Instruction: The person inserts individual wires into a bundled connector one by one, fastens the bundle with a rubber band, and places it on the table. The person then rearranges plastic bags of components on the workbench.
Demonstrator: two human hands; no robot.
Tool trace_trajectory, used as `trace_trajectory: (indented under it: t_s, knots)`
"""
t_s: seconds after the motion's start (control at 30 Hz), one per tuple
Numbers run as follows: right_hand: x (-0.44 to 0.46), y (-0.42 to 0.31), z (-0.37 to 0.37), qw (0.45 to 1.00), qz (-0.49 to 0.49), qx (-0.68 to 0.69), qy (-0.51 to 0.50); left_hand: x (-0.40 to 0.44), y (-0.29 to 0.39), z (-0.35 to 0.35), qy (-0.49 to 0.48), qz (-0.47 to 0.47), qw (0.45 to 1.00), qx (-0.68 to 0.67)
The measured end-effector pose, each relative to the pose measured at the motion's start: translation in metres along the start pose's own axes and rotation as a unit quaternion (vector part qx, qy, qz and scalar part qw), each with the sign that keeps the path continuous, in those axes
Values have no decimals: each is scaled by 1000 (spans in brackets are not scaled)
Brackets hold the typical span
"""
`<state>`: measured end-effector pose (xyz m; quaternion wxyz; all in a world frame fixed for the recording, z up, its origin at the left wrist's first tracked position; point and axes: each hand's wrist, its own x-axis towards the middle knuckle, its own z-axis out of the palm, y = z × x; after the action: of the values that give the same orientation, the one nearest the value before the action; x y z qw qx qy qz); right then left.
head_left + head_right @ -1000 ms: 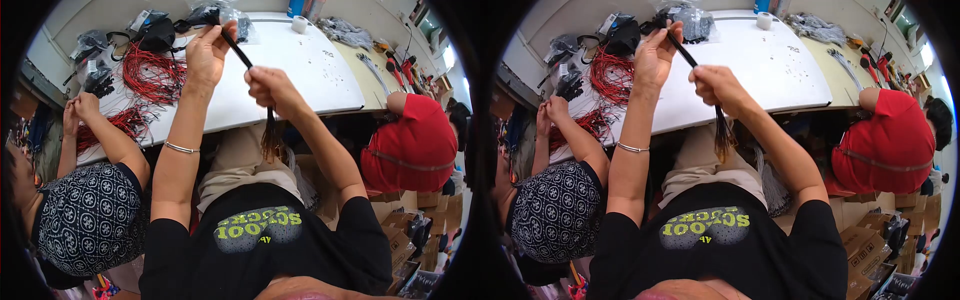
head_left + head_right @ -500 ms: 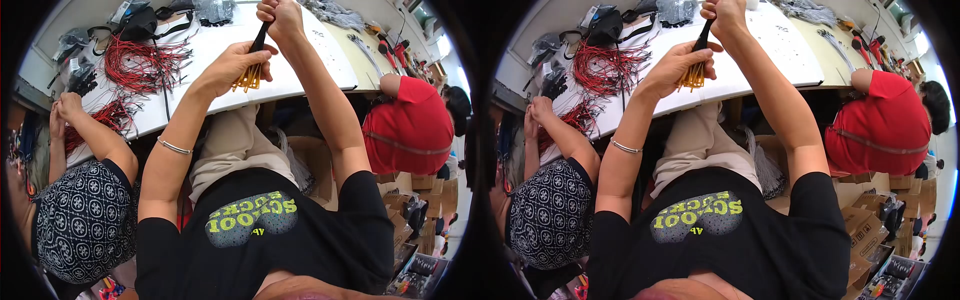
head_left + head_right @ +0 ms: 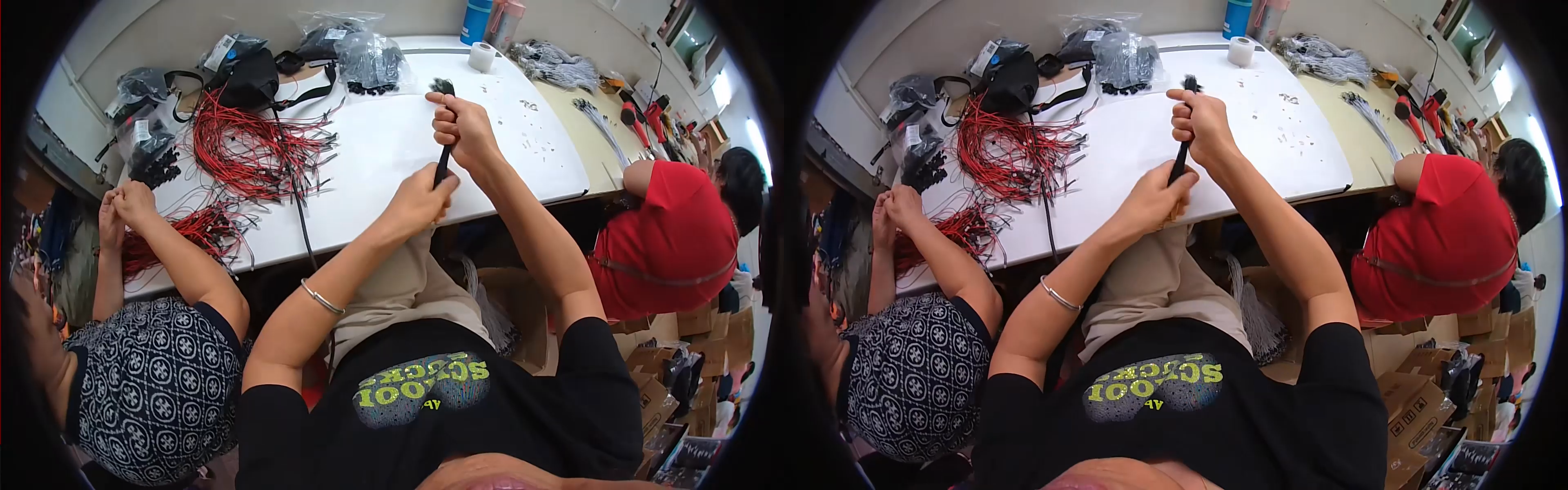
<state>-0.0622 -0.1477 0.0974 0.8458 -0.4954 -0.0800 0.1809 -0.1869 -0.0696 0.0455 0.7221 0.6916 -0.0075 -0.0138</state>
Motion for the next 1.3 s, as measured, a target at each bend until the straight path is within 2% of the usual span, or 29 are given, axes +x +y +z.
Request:
trace_trajectory:
  t_s: [0.07, 0.1, 0.17, 0.23, 0.27, 0.3, 0.33, 0.37, 0.4, 0.43, 0.47, 0.5, 0.53, 0.57, 0.63, 0.67, 0.73, 0.8, 0.83, 0.9, 0.97, 1.0, 1.07, 1.1, 1.13, 1.17, 1.23, 1.3]
  knots:
    - [6, -4, -5, 994, 8, -108, -25, -3, -1, 1, 23, 55, 987, 149]
    - [16, -12, -4, 987, -18, -156, -19, -4, -1, -1, 24, 54, 987, 148]
    - [52, -32, 0, 968, -72, -241, -7, -7, -2, -8, 93, 145, 960, 219]
    - [94, -53, 6, 912, -142, -385, -4, -10, -2, -17, 163, 233, 915, 286]
    - [116, -62, 6, 893, -177, -413, 13, -12, -2, -21, 146, 210, 926, 277]
    - [171, -71, -25, 853, -205, -473, -83, -14, -2, -27, 134, 187, 935, 269]
    - [195, -82, -29, 789, -272, -544, -86, -16, -1, -33, 154, 180, 932, 275]
    - [215, -86, -31, 718, -339, -601, -92, -18, -1, -37, 116, 162, 939, 280]
    - [235, -91, -36, 675, -310, -663, -95, -21, -1, -41, 87, 140, 945, 282]
    - [193, -104, -14, 653, -234, -710, -121, -22, -3, -43, 88, 154, 944, 279]
    - [224, -79, -13, 722, -238, -649, 37, -24, 4, -45, 85, 164, 937, 296]
    - [248, -58, -30, 661, -319, -679, 22, -22, 6, -44, 68, 160, 936, 306]
    - [270, -45, -50, 665, -327, -671, -37, -18, 8, -42, 49, 157, 935, 313]
    - [252, -32, -57, 666, -333, -661, -91, -17, 18, -37, 23, 151, 939, 308]
    - [209, -17, -58, 725, -204, -643, -138, -14, 30, -27, -18, 186, 938, 293]
    - [190, 15, -57, 706, -290, -639, -90, -18, 41, -26, -10, 182, 938, 294]
    - [155, 30, -61, 715, -282, -634, -90, -21, 66, -18, -40, 247, 934, 256]
    - [120, 30, -58, 755, -266, -586, -124, -24, 87, -22, -29, 275, 942, 191]
    - [111, 30, -65, 755, -262, -590, -112, -27, 95, -26, -41, 276, 942, 186]
    - [98, 28, -77, 795, -218, -543, -163, -32, 109, -36, 0, 252, 959, 129]
    - [78, 22, -76, 786, -226, -553, -159, -27, 106, -42, 6, 260, 966, -18]
    - [64, 17, -75, 776, -234, -563, -163, -26, 105, -46, -1, 257, 966, -21]
    - [37, 7, -84, 754, -249, -585, -166, -24, 101, -53, 41, 190, 981, -19]
    - [29, 3, -91, 754, -248, -588, -155, -21, 95, -57, 45, 164, 984, 58]
    - [22, -2, -98, 808, -223, -531, -123, -17, 88, -62, 49, 139, 980, 135]
    - [14, -5, -105, 856, -198, -469, -90, -11, 78, -67, 38, 142, 980, 135]
    - [-2, -11, -120, 931, -150, -332, -25, -1, 65, -76, 94, 122, 975, 163]
    - [-17, -28, -174, 975, -194, -111, 5, 1, 70, -86, 183, 121, 974, 62]
